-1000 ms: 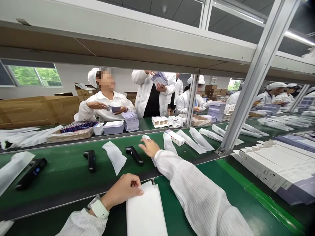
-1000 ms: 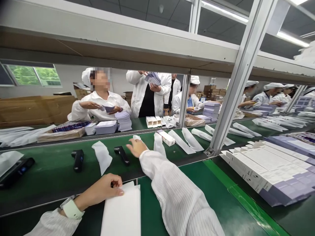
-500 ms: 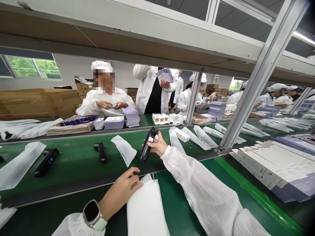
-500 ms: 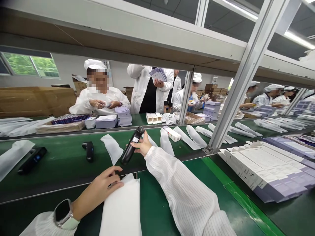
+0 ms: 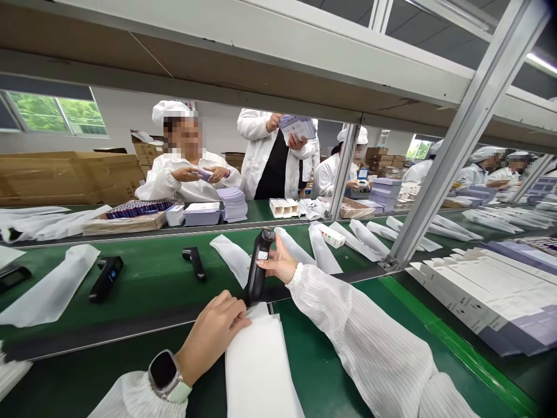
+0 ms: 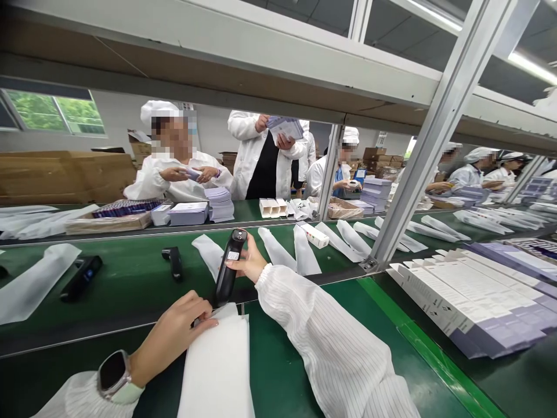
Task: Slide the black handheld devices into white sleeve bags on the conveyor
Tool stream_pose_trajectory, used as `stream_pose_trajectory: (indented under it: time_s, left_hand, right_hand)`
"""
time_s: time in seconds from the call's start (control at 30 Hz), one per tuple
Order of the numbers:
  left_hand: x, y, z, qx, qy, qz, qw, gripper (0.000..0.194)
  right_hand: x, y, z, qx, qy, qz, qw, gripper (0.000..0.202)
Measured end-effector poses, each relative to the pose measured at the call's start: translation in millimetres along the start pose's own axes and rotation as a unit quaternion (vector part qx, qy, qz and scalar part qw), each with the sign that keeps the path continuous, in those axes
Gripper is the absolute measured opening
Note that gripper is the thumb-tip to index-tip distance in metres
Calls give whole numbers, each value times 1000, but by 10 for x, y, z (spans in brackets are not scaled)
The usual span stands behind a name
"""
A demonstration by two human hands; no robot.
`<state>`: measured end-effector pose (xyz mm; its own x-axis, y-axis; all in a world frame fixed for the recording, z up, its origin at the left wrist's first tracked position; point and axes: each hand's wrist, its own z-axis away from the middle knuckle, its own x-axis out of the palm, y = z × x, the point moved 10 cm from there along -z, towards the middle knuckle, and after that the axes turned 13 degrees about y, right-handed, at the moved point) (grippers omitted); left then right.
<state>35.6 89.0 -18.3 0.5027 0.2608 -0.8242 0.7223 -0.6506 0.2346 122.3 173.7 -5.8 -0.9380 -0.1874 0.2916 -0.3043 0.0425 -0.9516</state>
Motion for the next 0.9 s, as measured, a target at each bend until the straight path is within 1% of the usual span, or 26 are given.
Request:
stream_pose_trajectory:
  time_s: [0.17,0.23,0.33,0.4,0.47,0.57,0.63,0.7,0.77,0.83,0.87,0.9]
  left_hand:
    - [-55,65,1,47,39,-20,998,15]
    - [-76,48,0,46,53,-38,997,16]
    - [-91,28,-8,37,56,-44,997,18]
    - [-105,17,-30,23,53,-28,998,20]
    - [-129,-17,-71,-6,47,-2,999,23]
    - [-179,-139,-159,-85,33,45,995,29]
    - [-240,-230,-218,-143,27,72,987,31]
    - [-305,-270,-270,-183,17,101,978,32]
    - [-356,-254,-309,-203,3,137,970,34]
    - [-393,-223,-330,-213,-6,164,963,35]
    - [-411,-218,-335,-218,-3,171,961,36]
    - [-424,-221,-339,-220,3,174,960,36]
  right_hand:
    - [-13,6,-4,-1,6,10,1000,84]
    - [22,17,5,-3,-10,4,1000,84]
    - [56,66,9,-4,-20,12,1000,84]
    - [64,124,5,2,-17,24,1000,81]
    - [68,202,-3,19,-13,41,999,69]
    - [86,308,2,50,-20,91,994,49]
    - [127,371,41,79,-50,121,988,44]
    - [202,433,132,115,-106,132,979,49]
    - [332,469,291,137,-197,128,962,49]
    - [442,481,457,138,-277,124,943,41]
    - [466,482,502,136,-294,119,939,38]
    - [465,480,510,137,-292,112,940,35]
